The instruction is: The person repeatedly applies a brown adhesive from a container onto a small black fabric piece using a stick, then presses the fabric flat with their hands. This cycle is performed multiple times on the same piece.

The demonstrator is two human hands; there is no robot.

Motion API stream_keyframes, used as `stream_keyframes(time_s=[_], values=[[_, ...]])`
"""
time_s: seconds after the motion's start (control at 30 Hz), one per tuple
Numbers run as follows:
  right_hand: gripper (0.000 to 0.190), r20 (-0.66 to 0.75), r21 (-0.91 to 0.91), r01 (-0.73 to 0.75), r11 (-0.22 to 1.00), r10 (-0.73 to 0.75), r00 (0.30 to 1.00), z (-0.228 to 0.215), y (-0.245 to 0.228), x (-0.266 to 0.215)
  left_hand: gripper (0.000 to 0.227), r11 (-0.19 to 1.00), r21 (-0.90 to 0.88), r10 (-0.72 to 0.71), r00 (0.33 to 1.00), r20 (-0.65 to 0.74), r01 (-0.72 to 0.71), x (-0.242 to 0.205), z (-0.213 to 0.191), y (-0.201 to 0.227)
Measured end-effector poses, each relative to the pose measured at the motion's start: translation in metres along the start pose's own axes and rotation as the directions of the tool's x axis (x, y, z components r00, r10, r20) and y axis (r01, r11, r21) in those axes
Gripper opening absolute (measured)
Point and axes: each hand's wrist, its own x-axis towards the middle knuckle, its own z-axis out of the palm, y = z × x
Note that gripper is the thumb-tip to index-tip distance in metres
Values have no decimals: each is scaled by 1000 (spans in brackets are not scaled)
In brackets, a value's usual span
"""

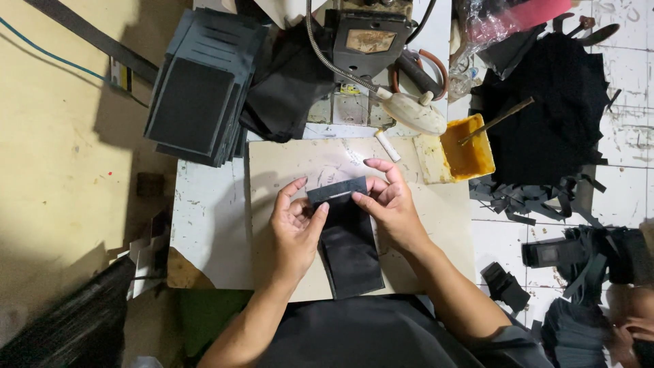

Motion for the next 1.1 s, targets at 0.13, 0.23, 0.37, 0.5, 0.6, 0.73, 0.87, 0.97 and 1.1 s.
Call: stream_keyframes(time_s=[0.13, 0.23, 0.37, 0.5, 0.6, 0.73, 0.87, 0.97, 1.1], values=[[60, -15, 7, -5, 1000, 5, 1000, 10, -6, -2, 57, 999, 49, 12, 1000, 21, -13, 16, -6, 10], [57, -5, -8, -39, 999, 39, 999, 17, -11, -13, 42, 918, 385, 21, 983, 185, -92, 43, -15, 31], [70, 144, -449, -39, 893, 115, 983, 15, -20, -34, 47, 633, 705, -47, 893, 448, -320, 62, -16, 46], [64, 212, -800, 227, 555, -93, 973, -6, -25, -35, 45, 313, 692, 214, 758, 616, -651, 60, -28, 0], [46, 288, -882, 397, 253, -378, 880, -28, -33, -15, 50, 229, 674, 243, 712, 659, -702, 10, -17, 17], [43, 346, -858, 465, 218, -424, 837, -18, -36, 6, 58, 54, 677, 350, 649, 675, -734, -5, -31, 1], [70, 483, -799, 571, 189, -363, 797, 4, -28, 16, 51, 15, 693, 299, 665, 685, -721, -14, -48, -5], [98, 523, -799, 574, 180, -265, 810, 1, -11, 25, 50, 63, 666, 260, 656, 708, -743, -38, -43, -3], [129, 565, -820, 571, 41, -101, 819, -3, 4, 37, 47, 33, 666, 241, 653, 718, -745, -52, -36, 12]])
